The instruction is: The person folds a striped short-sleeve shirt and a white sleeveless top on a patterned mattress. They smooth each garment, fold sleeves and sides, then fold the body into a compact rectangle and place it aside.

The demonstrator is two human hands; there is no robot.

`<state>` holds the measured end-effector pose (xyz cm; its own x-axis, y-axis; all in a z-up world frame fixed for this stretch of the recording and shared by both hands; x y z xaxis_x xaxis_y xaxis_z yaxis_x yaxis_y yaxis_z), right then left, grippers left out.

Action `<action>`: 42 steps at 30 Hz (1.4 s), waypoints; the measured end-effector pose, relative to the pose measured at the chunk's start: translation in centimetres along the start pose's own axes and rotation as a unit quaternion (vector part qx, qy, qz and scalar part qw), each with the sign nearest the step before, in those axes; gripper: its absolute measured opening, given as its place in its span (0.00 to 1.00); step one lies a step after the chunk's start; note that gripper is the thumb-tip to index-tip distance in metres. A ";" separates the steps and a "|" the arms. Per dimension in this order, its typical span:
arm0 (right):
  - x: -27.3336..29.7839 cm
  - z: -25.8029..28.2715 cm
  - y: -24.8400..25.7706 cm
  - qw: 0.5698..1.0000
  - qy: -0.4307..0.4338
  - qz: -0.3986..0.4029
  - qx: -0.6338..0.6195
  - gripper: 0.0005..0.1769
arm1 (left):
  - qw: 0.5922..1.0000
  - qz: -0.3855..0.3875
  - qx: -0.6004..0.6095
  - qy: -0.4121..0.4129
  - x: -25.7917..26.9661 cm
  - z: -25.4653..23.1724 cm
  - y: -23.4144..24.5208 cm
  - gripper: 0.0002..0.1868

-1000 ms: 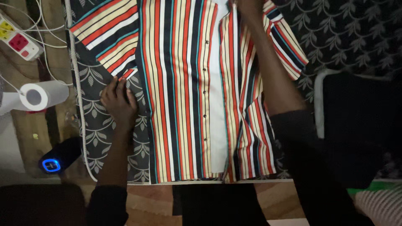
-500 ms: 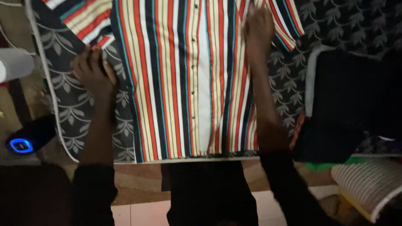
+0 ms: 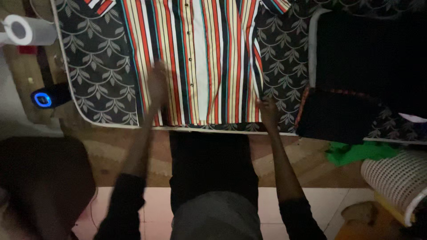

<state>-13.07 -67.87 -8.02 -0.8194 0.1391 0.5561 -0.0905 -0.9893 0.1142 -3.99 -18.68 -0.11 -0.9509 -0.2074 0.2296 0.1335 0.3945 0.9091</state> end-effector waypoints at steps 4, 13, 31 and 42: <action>0.3 2.9 0.1 0.999 0.036 0.032 0.000 0.24 | 0.999 -0.012 0.005 -0.034 9.0 -11.5 -4.7 0.19; 1.3 3.0 1.8 0.996 0.011 0.007 -0.087 0.23 | 0.940 0.032 0.258 0.222 13.9 -5.8 -3.8 0.22; 6.0 -1.6 3.4 0.988 -0.097 0.034 0.114 0.17 | 0.987 0.091 0.079 0.104 14.7 -6.6 -4.9 0.21; -8.4 13.3 1.3 0.935 0.342 0.045 -0.089 0.17 | 0.983 -0.039 -0.065 -0.170 1.5 -13.2 0.1 0.09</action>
<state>1.26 -69.72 -1.61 -0.9929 0.0558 -0.1053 -0.0475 -0.9957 -0.0797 -1.74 -30.75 4.87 -0.9950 0.0867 0.0494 0.0710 0.2670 0.9611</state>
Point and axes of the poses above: each hand's wrist, its own x-axis away from the middle knuckle, its own y-axis out of the back of the hand, z = x × y, the point moved 9 cm from there along -x, towards the middle knuckle, and after that the axes turned 15 degrees about -x, right-handed, at the moved point
